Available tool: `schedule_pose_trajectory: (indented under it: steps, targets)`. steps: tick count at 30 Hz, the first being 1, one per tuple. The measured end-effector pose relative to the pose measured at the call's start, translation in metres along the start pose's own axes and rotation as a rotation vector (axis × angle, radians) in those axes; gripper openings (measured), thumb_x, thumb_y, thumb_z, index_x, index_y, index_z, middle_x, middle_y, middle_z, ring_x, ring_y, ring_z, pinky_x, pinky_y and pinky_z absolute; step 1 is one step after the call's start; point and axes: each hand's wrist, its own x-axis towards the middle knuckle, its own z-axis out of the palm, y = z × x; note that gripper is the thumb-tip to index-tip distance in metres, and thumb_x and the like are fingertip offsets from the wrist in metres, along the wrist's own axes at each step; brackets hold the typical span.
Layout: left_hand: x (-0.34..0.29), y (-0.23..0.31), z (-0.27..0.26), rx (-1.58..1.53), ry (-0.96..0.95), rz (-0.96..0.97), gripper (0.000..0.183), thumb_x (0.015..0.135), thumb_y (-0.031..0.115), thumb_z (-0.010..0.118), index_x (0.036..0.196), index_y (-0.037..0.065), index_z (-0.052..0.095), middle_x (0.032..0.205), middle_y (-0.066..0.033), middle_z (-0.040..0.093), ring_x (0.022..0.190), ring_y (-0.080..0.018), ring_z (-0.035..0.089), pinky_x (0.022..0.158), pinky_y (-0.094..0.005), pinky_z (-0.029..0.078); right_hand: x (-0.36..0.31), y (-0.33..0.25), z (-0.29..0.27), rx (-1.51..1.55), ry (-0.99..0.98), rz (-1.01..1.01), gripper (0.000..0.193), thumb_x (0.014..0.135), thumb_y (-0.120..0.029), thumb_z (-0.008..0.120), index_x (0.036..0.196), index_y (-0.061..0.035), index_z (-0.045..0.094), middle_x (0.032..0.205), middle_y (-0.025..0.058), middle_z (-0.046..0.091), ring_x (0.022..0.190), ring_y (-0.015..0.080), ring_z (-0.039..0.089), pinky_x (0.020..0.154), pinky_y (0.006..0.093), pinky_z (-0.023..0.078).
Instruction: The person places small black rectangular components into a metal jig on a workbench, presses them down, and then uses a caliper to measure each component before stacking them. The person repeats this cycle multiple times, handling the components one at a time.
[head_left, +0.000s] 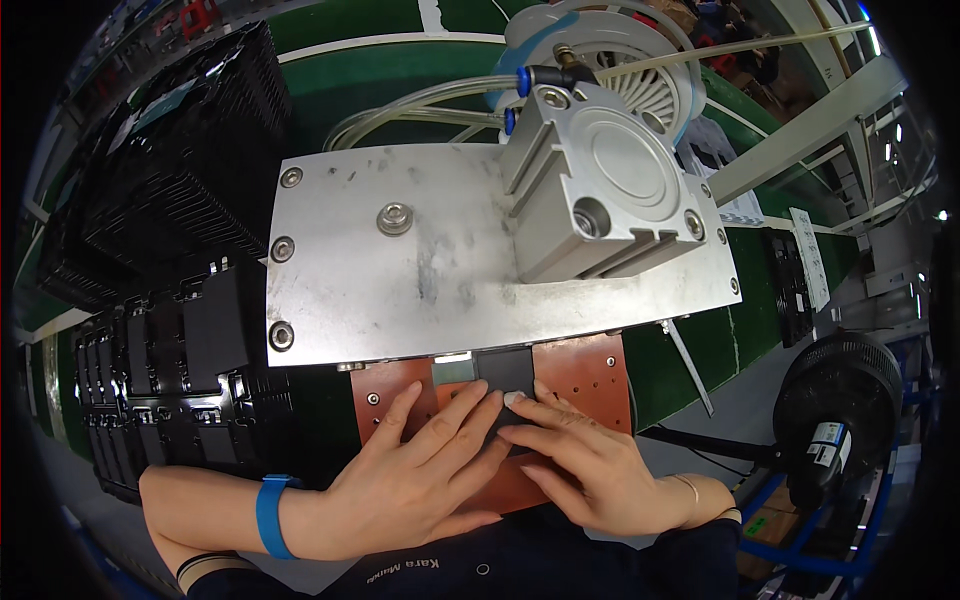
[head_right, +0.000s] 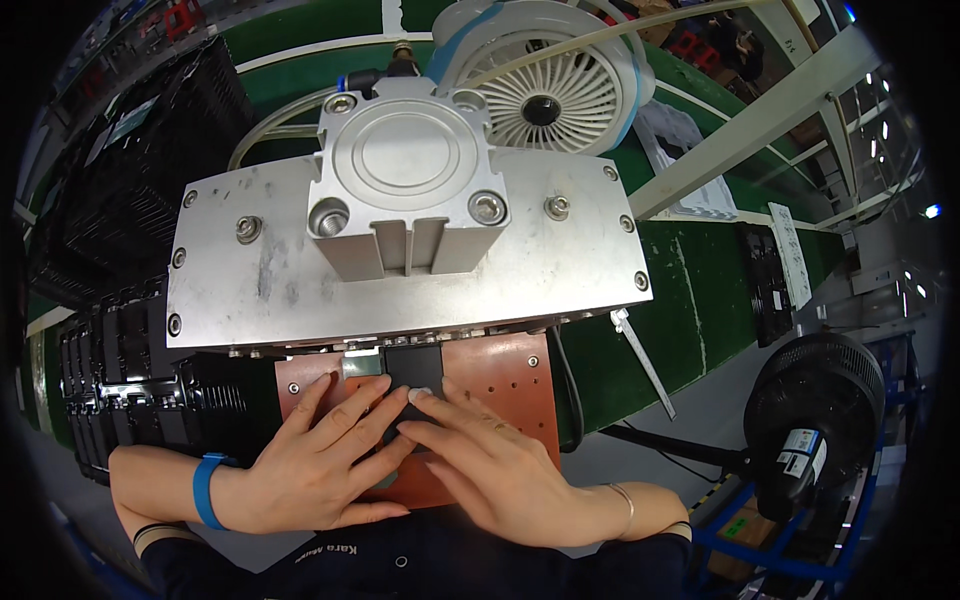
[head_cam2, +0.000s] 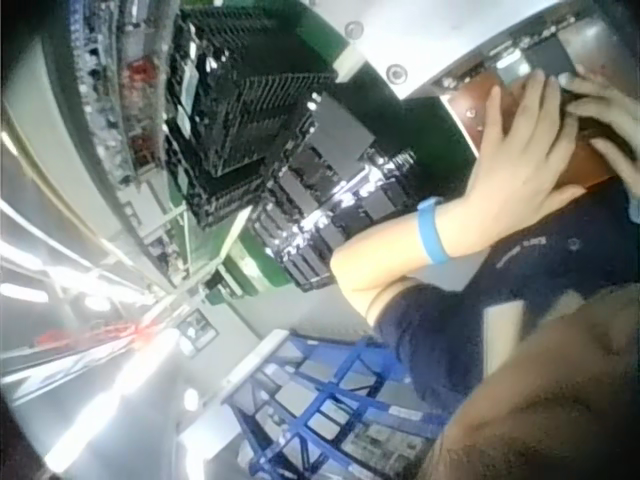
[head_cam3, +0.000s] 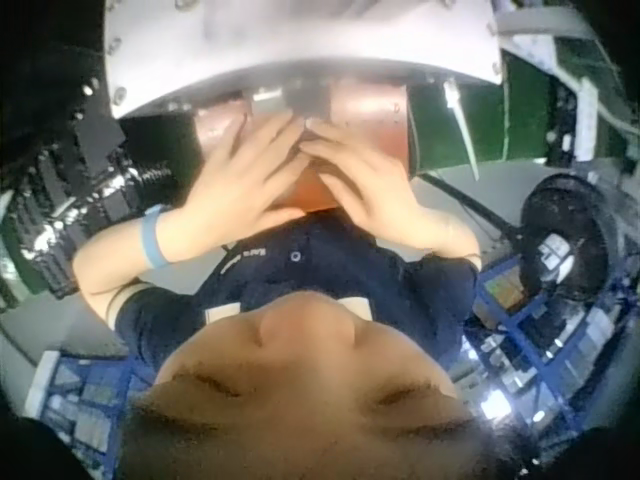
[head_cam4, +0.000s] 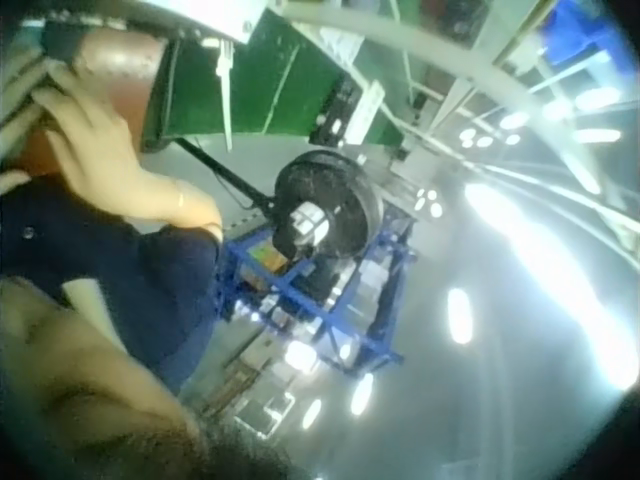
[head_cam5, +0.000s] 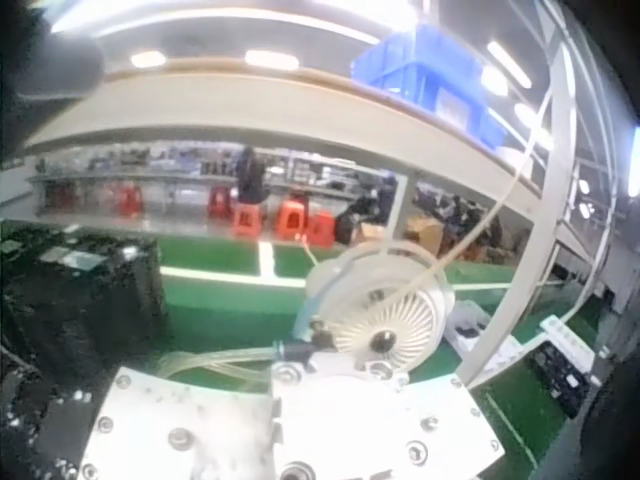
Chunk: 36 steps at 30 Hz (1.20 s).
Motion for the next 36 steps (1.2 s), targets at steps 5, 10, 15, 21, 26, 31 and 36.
schedule_pose_trajectory:
  steps: [5,10,15,21,26,31,36]
  targets:
    - [0.001,-0.003,0.002,-0.044,0.079,0.020,0.062,0.089,0.058,0.054,0.124,0.007,0.060,0.137,-0.0183,0.052,0.135,-0.0298,0.043,0.106,-0.0518,0.034,-0.009,0.003,-0.012,1.149,0.016,0.420,0.057,0.091,0.007,0.052,0.142,-0.0099,0.034,0.152,0.0109,0.028,0.146,0.0272,0.025,0.112,0.0397,0.033]
    - [0.001,-0.002,0.002,-0.011,0.248,0.139,0.047,0.087,0.046,0.064,0.113,0.006,0.064,0.120,-0.0129,0.062,0.117,-0.0261,0.057,0.099,-0.0428,0.042,0.018,0.016,-0.019,1.009,0.144,0.569,0.035,0.090,0.005,0.062,0.120,-0.0044,0.045,0.116,0.0068,0.056,0.107,0.0132,0.060,0.085,0.0272,0.052]
    - [0.005,-0.009,-0.010,-0.366,0.352,-0.064,0.020,0.083,0.022,0.075,0.084,0.004,0.064,0.079,-0.0063,0.062,0.066,-0.0165,0.064,0.056,-0.0271,0.048,0.008,0.027,-0.012,0.886,0.168,0.426,0.028,0.085,0.009,0.067,0.103,-0.0038,0.049,0.093,0.0032,0.059,0.086,0.0097,0.065,0.073,0.0216,0.053]
    - [0.010,-0.001,-0.023,-1.296,0.204,-0.533,0.021,0.092,0.019,0.069,0.092,-0.001,0.063,0.069,-0.0044,0.064,0.054,-0.0072,0.060,0.049,-0.0225,0.046,0.002,0.006,0.010,0.977,0.203,0.243,0.026,0.085,0.009,0.067,0.099,-0.0030,0.048,0.097,0.0049,0.060,0.088,0.0118,0.066,0.076,0.0224,0.053]
    - [-0.041,-0.015,-0.027,-1.377,0.364,-0.572,0.018,0.094,0.015,0.066,0.096,-0.002,0.062,0.075,0.0004,0.062,0.061,-0.0034,0.057,0.053,-0.0197,0.045,0.029,-0.018,0.026,0.739,0.104,0.064,0.029,0.085,0.009,0.067,0.109,-0.0001,0.053,0.103,0.0086,0.063,0.087,0.0143,0.068,0.075,0.0273,0.057]
    - [-0.131,-0.077,-0.052,-0.689,0.974,-0.874,0.023,0.094,0.014,0.063,0.111,-0.002,0.064,0.077,0.0059,0.059,0.063,0.0016,0.047,0.052,-0.0165,0.037,0.089,-0.037,0.041,-0.199,0.149,-0.681,0.034,0.081,-0.002,0.068,0.114,-0.0002,0.058,0.104,0.0114,0.063,0.090,0.0226,0.067,0.073,0.0308,0.057]
    - [-0.213,-0.141,-0.016,-0.432,0.823,-1.026,0.038,0.095,0.015,0.063,0.127,-0.006,0.058,0.089,0.0009,0.066,0.067,0.0000,0.050,0.055,-0.0211,0.039,0.169,-0.049,0.098,-0.770,0.190,-0.870,0.046,0.083,-0.014,0.058,0.126,0.0021,0.056,0.124,0.0151,0.057,0.122,0.0279,0.052,0.103,0.0416,0.041]
